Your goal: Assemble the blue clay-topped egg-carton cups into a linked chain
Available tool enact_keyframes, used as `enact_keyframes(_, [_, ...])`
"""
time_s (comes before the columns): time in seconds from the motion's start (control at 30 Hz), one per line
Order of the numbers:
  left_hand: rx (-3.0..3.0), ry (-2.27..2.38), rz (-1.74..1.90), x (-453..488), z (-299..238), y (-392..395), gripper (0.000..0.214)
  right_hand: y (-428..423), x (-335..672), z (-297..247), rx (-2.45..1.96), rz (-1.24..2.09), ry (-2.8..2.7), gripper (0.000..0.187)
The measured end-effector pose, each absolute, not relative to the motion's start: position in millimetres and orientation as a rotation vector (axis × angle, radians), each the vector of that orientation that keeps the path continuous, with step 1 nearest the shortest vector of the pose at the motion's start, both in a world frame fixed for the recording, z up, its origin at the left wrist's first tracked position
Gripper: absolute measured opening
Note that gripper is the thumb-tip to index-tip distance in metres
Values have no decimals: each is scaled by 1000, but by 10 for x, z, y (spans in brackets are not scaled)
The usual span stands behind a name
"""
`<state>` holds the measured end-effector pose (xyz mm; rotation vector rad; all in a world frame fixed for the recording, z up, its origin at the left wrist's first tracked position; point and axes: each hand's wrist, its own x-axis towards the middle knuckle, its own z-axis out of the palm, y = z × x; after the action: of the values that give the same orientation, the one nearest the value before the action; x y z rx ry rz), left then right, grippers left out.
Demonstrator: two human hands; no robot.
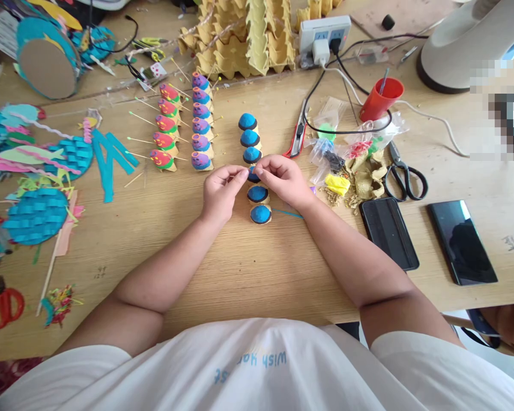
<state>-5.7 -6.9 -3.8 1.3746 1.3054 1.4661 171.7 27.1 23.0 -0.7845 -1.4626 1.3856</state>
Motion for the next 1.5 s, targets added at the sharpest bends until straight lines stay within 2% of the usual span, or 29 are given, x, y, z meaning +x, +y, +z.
enact_keyframes(0.97, [1251, 1227, 1509, -59, -14, -76, 31, 301, 1712, 233, -745, 1410, -1413, 47])
enact_keyframes(1.17, [1371, 1217, 1585, -42, 29, -82, 27, 336, 1700, 186, -736, 1402, -1381, 47])
enact_keyframes(1.5, [1583, 1284, 1494, -58, 193, -685, 17, 386, 1668, 136, -736, 1350, -1404, 48])
